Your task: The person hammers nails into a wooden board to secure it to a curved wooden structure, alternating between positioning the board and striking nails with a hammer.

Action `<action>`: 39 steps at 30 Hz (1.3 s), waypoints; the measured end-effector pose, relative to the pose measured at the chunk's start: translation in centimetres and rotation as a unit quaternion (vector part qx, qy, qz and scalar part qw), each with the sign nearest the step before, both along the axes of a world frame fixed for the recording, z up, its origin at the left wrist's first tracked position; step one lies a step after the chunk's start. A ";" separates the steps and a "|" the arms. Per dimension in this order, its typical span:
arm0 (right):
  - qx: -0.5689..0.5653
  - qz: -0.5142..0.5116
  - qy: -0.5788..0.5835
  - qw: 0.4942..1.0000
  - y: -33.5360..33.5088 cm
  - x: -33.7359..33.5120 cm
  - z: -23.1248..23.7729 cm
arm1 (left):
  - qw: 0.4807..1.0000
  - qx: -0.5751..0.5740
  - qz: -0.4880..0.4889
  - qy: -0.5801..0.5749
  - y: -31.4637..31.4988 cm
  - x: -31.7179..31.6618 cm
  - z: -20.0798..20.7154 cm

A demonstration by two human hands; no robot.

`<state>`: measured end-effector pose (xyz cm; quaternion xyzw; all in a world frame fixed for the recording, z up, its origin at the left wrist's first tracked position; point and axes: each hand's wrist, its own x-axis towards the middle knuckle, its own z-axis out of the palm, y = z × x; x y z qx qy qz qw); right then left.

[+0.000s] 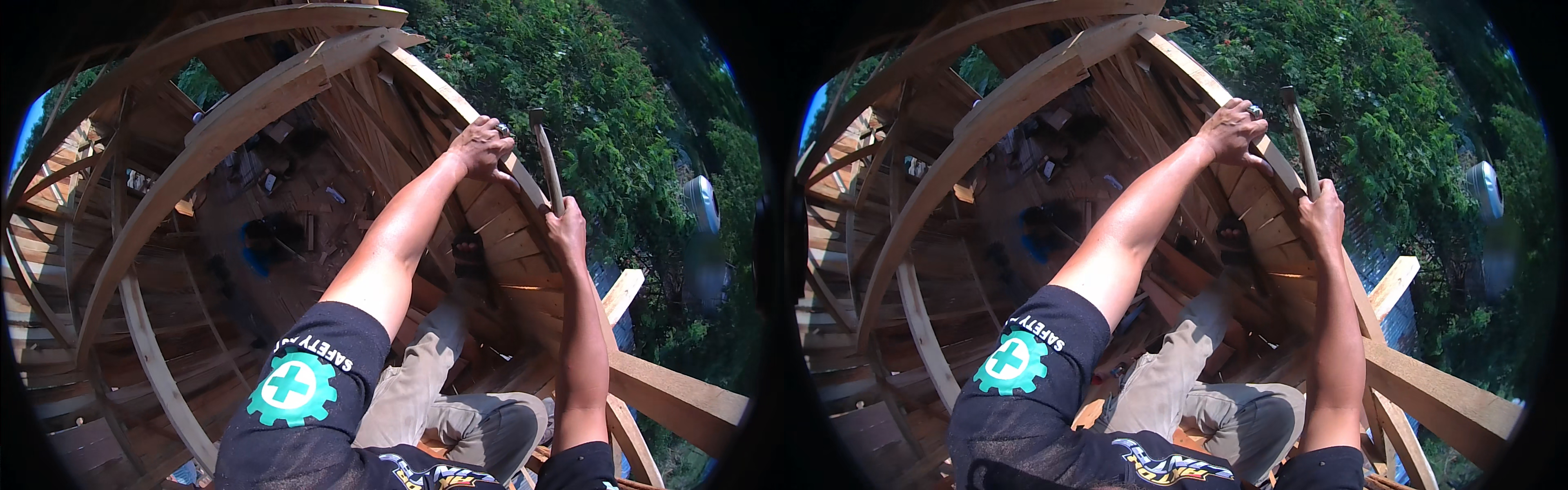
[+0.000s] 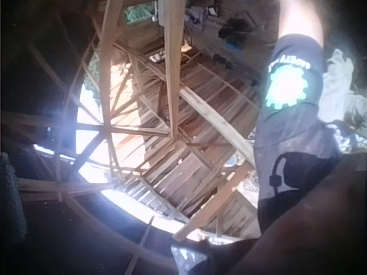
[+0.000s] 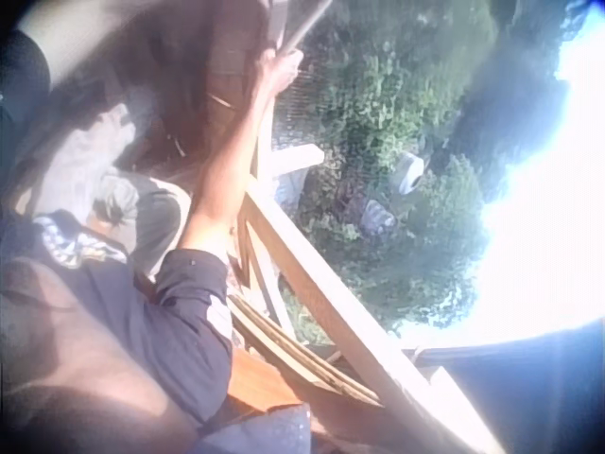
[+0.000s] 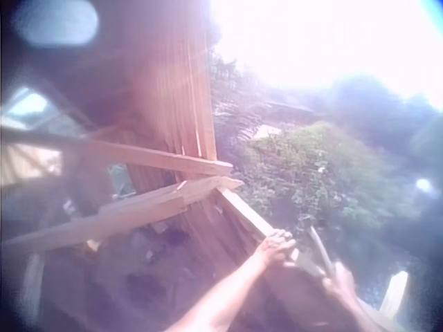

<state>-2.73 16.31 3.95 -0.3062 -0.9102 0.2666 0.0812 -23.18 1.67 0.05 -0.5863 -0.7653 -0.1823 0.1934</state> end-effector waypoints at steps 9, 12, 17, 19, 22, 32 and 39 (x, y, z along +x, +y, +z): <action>0.000 -0.046 0.008 0.999 -0.5 0.2 -0.4 | 0.981 0.106 0.160 -0.016 -10.2 -3.6 -0.8; 0.003 -0.043 0.008 0.999 -1.1 -0.1 -0.3 | 0.940 0.101 0.325 0.033 -22.9 -8.2 -0.2; -0.008 -0.054 0.013 0.998 -1.3 0.1 0.4 | 0.793 -0.114 0.595 0.070 -38.8 -9.1 4.3; -0.001 -0.058 0.013 0.998 -1.1 0.2 0.1 | 0.747 -0.188 0.637 -0.018 -42.6 -9.2 5.0; -0.025 -0.054 0.018 0.998 -1.6 -0.2 0.2 | 0.762 -0.235 0.602 -0.037 -49.4 -11.2 4.2; 0.009 -0.032 0.027 0.999 -1.1 0.2 0.3 | 0.808 -0.227 0.543 -0.004 -49.7 -13.5 3.5; -0.015 0.028 0.168 0.985 -8.1 -3.1 3.6 | 0.836 -0.213 0.505 0.025 -51.8 -13.6 4.1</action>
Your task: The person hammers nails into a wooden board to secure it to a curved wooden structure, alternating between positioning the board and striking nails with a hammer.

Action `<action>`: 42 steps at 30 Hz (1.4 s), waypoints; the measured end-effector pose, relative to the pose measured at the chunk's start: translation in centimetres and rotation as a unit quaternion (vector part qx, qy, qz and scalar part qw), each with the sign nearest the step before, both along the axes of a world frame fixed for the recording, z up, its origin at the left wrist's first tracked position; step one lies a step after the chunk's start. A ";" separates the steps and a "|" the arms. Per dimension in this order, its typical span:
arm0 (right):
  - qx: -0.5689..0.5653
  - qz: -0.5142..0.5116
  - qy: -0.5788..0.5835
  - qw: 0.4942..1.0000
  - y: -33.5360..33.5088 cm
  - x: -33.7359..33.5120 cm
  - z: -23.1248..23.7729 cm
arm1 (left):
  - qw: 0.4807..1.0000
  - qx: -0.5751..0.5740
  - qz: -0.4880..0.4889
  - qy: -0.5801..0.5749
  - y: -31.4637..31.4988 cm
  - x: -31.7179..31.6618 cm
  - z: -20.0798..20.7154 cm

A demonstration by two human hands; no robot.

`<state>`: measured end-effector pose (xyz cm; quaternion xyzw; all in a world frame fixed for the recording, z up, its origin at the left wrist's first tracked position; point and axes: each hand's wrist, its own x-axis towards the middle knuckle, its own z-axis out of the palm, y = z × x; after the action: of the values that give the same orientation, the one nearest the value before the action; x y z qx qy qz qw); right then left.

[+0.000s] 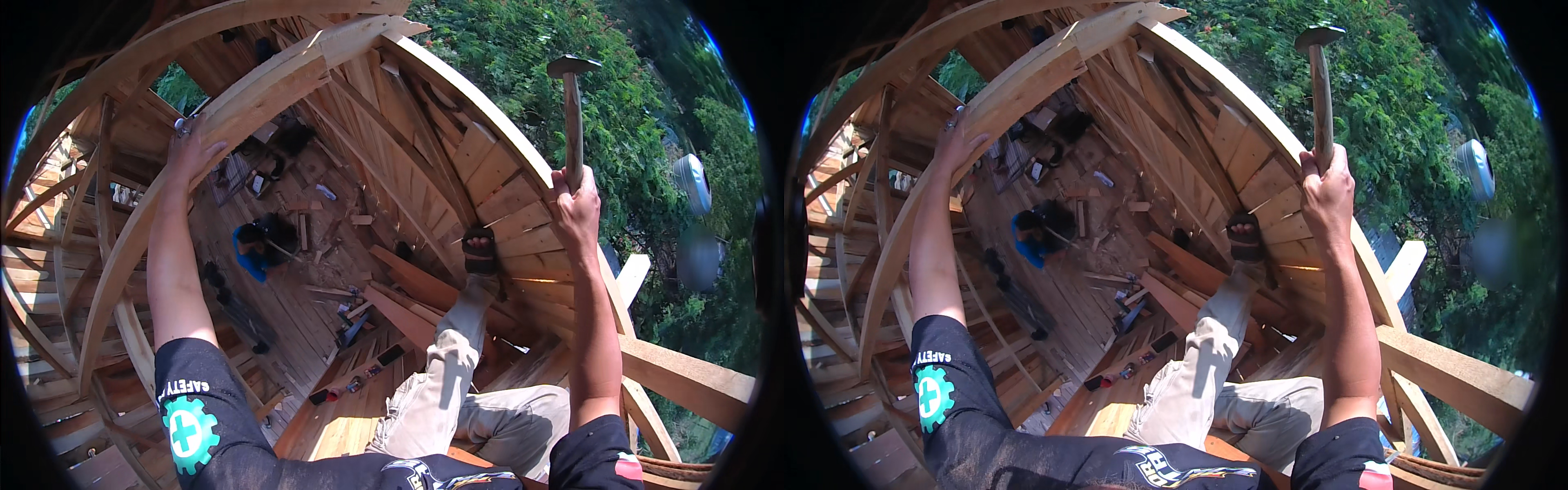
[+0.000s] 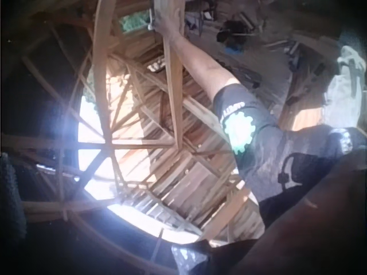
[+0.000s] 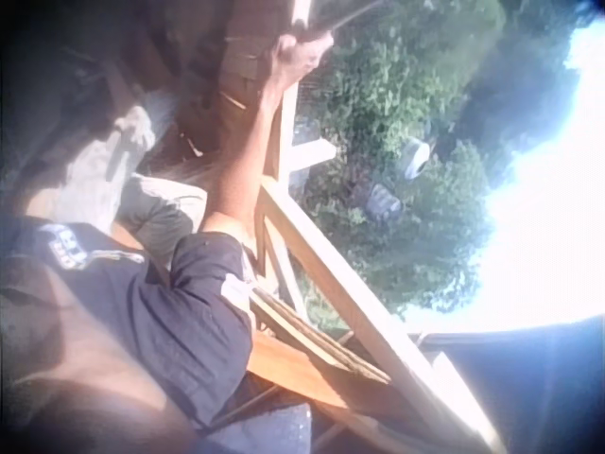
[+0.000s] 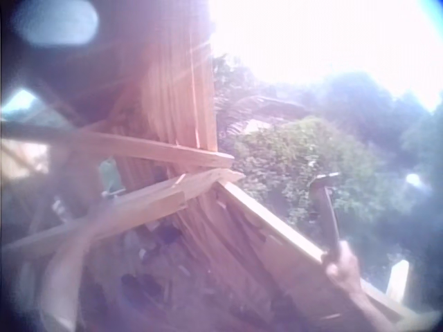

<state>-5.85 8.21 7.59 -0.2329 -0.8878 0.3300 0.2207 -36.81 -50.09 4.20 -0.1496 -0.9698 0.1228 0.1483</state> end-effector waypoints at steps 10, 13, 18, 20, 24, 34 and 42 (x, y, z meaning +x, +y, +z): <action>-0.078 0.129 -0.139 0.979 -8.2 -14.8 -0.7 | 0.997 0.070 -0.028 0.006 -0.5 -0.6 -1.8; -0.075 0.117 -0.152 0.979 -8.6 -16.3 -1.6 | 0.996 0.084 -0.027 -0.001 -0.6 -0.7 -1.8; -0.036 0.133 -0.248 0.959 -7.4 -18.7 -0.7 | 0.993 0.108 -0.049 0.016 -0.3 -0.7 -2.2; -0.055 0.125 -0.235 0.962 -7.1 -18.9 -0.2 | 0.993 0.109 -0.044 0.013 -0.4 -0.8 -2.2; 0.018 0.100 -0.116 0.988 -7.3 -17.8 2.4 | 0.993 0.108 -0.039 0.017 -1.4 -1.1 -2.4; 0.242 0.047 0.013 0.969 -6.0 -19.1 -2.9 | 0.991 0.126 -0.051 0.012 2.1 -1.2 -2.9; -0.038 0.094 -0.143 0.985 -8.4 -17.8 3.6 | 0.994 0.098 -0.033 0.020 -0.5 -0.9 -2.2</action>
<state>-23.67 -0.22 11.16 -0.2016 -0.9149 0.3459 0.0510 -37.71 -50.56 2.02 -0.1639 -0.9686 0.0249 0.1854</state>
